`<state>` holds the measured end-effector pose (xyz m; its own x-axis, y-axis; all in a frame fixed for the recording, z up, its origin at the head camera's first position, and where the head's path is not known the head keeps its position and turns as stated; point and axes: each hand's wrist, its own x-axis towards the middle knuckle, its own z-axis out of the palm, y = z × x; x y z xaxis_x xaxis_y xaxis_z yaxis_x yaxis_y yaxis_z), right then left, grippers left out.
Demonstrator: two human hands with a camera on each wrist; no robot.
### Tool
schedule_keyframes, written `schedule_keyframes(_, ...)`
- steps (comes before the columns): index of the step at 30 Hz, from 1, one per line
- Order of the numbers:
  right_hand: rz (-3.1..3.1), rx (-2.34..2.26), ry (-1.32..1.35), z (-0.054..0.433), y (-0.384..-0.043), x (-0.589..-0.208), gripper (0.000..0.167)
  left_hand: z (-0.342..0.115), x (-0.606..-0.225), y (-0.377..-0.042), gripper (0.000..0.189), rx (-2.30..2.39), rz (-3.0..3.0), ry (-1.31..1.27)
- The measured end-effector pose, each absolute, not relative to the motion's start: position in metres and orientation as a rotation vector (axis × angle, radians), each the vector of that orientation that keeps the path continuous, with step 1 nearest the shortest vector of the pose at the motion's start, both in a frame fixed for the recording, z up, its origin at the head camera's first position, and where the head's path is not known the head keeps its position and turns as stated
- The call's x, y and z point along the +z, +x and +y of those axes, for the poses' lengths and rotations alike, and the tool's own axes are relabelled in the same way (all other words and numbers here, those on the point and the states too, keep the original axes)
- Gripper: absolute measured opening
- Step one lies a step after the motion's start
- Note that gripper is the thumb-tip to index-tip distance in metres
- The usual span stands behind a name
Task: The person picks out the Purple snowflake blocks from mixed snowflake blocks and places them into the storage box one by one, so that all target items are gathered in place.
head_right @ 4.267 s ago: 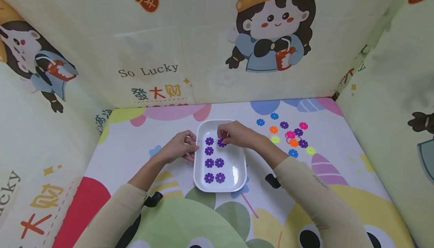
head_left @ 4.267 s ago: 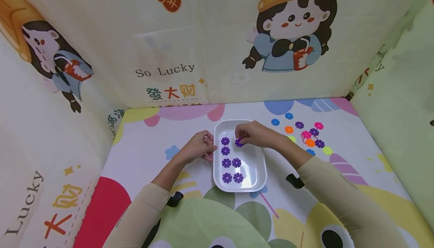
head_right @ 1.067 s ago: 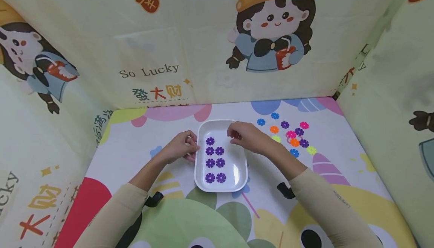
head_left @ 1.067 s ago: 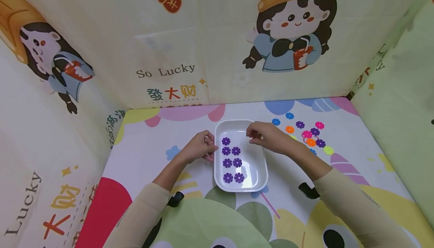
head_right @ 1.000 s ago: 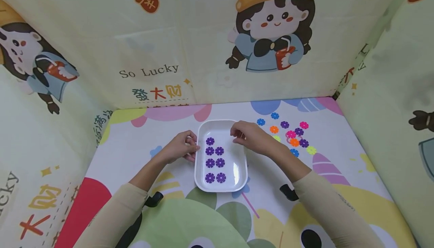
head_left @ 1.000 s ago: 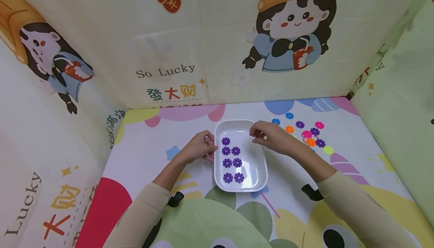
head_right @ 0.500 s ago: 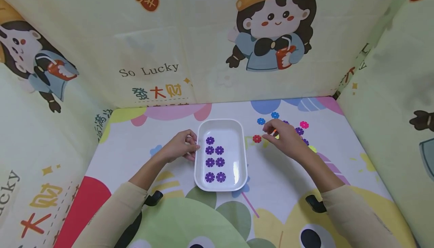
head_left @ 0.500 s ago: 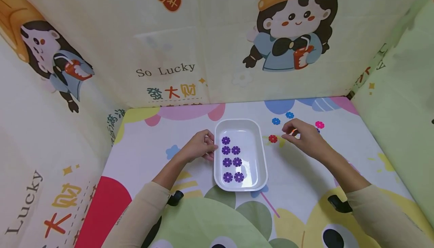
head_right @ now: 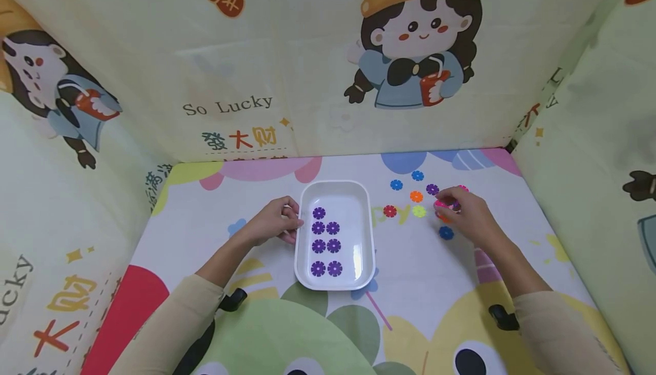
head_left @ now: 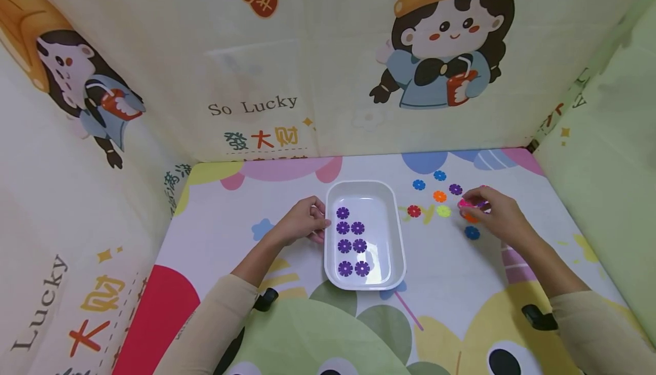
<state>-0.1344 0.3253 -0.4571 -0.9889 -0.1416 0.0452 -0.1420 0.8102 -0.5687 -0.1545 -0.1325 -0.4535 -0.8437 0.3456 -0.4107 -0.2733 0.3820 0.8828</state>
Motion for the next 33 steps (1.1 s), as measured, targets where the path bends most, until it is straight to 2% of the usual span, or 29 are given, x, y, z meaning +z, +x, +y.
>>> schedule_keyframes(12, -3.067, 0.934, 0.039, 0.365, -0.136, -0.478, 0.035, -0.133, -0.454, -0.154, 0.031, 1.489, 2.097, 0.063)
schedule_keyframes(20, -3.196, 0.938, -0.032, 0.381, -0.137, -0.484, 0.048, -0.134, -0.455, -0.155, 0.032, 1.493, 2.092, 0.071)
schedule_keyframes(33, -3.28, 0.907, 0.019, 0.383, -0.143, -0.486, 0.043, -0.133, -0.455, -0.155, 0.03, 1.491, 2.095, 0.068)
